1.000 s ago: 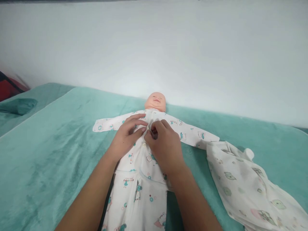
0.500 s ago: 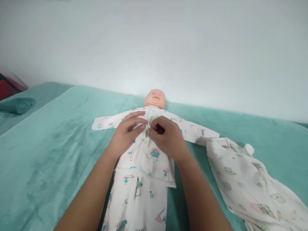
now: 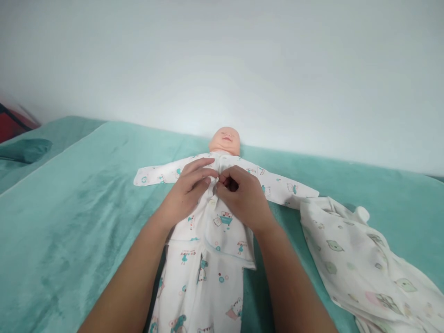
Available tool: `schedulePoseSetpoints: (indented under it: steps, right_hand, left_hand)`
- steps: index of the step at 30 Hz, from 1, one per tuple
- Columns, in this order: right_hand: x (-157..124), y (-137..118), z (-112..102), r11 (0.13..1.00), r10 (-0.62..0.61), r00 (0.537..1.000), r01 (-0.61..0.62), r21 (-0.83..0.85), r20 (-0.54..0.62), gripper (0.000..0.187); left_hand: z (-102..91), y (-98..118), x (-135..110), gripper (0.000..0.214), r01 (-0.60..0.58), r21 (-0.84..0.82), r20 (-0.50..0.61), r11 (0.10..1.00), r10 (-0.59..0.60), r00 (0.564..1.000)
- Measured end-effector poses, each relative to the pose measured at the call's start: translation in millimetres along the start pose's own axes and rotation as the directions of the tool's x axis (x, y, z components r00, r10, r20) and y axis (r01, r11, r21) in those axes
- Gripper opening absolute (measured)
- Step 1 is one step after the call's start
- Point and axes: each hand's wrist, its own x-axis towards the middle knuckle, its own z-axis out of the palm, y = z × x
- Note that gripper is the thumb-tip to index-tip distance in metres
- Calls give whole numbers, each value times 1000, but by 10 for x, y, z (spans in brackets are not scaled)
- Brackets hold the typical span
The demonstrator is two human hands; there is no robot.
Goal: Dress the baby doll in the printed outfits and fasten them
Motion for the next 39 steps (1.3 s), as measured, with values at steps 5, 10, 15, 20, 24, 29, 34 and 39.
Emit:
schedulePoseSetpoints:
  steps: [5, 10, 15, 20, 24, 29, 34, 39]
  right_hand:
    - [-1, -3, -2, 999, -23, 1000, 24, -46, 3, 3]
    - [-44, -84, -14, 984, -47, 999, 50, -172, 22, 12]
    - [-84, -143, 17, 946, -97, 995, 95, -309, 8, 11]
    - [-80, -145, 45, 949, -129, 992, 122, -290, -3, 6]
    - [-57, -118, 16, 976, -113, 994, 109, -190, -8, 5]
    - [-29, -47, -89, 1000, -21, 997, 21, 1, 73, 5]
    - [-9, -17, -120, 990, 63, 993, -75, 120, 101, 6]
    - [4, 17, -80, 979, 82, 993, -95, 180, 79, 7]
  left_hand:
    - [19, 15, -13, 32, -12, 64, 15, 998, 12, 1000]
    - [17, -4, -9, 27, -7, 5, -32, 1000, 7, 999]
    - [12, -19, 2, 21, 1, -68, -68, 998, -5, 998]
    - [11, -6, 3, 20, -2, -64, -75, 998, -3, 997]
    - [11, -6, 6, 21, 16, -43, -75, 999, -19, 997]
    - [14, -4, 4, 22, -11, -21, -75, 1000, 9, 997]
    - [15, -14, 3, 23, -21, -18, -78, 1000, 20, 997]
    - [22, -11, 3, 23, -31, -35, -85, 999, 28, 996]
